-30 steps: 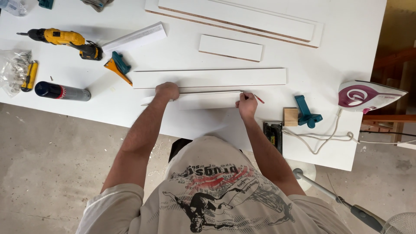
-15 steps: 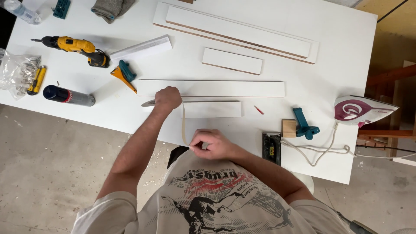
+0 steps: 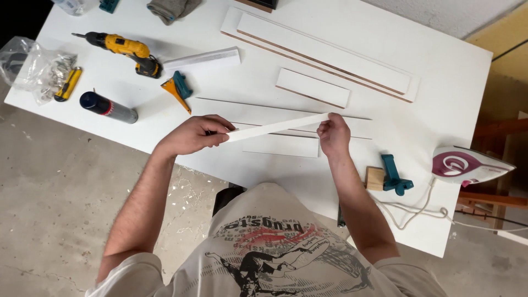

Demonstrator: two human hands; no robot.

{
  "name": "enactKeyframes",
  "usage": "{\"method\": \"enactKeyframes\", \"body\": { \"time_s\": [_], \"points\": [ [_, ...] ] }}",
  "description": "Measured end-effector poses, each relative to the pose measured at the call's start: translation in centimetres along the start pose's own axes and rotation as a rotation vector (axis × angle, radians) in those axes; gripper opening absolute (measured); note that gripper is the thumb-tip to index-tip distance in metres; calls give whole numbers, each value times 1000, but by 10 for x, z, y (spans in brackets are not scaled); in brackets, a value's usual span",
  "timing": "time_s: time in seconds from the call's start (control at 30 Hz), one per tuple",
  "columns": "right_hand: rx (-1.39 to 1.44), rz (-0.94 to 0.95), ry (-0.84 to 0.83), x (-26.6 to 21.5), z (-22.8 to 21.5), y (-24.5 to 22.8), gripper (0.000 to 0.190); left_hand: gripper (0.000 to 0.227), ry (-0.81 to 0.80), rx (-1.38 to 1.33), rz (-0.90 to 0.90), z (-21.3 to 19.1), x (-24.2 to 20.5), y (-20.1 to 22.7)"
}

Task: Applying and trimming edge banding on wooden boards at a workbench.

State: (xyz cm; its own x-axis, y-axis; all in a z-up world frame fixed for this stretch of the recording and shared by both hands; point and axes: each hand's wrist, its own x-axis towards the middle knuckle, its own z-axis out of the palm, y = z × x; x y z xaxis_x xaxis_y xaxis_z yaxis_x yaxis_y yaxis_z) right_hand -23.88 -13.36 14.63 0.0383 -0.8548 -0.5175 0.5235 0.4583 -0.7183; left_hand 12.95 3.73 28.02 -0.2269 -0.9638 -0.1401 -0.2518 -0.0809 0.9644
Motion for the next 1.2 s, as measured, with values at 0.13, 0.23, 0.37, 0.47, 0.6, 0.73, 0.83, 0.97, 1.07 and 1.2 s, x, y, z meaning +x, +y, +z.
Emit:
{"method": "enactKeyframes", "body": {
  "time_s": [0.13, 0.23, 0.37, 0.47, 0.6, 0.73, 0.83, 0.97, 1.07, 1.2],
  "points": [
    [70, -38, 69, 33, 7, 22, 16, 16, 130, -48, -82, -4, -18, -19],
    [35, -144, 52, 50, 26, 34, 13, 18, 204, -115, -176, -13, -44, -33],
    [-215, -250, -210, 53, 71, 65, 7, 25, 334, -132, -304, -14, -68, -40],
    [-248, -212, -288, 55, 107, 89, 3, 37, 386, -167, -395, -9, -83, -80],
    [-486, -99, -333, 67, 118, 115, 36, 39, 366, -196, -392, 12, -75, -114],
    [-860, 19, -425, 22, 103, 134, 46, 47, 295, -99, -427, 29, -50, -121],
    [-848, 67, -627, -53, 94, 126, 31, 45, 209, -13, -430, 42, -26, -109],
    [-902, 55, -580, -87, 72, 122, 26, 42, -3, 192, -385, 59, 17, -91],
    [-888, 35, -454, -86, 46, 121, 23, 39, -146, 334, -356, 73, 35, -93],
    [-769, 52, -245, -76, 9, 116, 22, 41, -296, 358, -401, 64, 55, -98]
  ]
}}
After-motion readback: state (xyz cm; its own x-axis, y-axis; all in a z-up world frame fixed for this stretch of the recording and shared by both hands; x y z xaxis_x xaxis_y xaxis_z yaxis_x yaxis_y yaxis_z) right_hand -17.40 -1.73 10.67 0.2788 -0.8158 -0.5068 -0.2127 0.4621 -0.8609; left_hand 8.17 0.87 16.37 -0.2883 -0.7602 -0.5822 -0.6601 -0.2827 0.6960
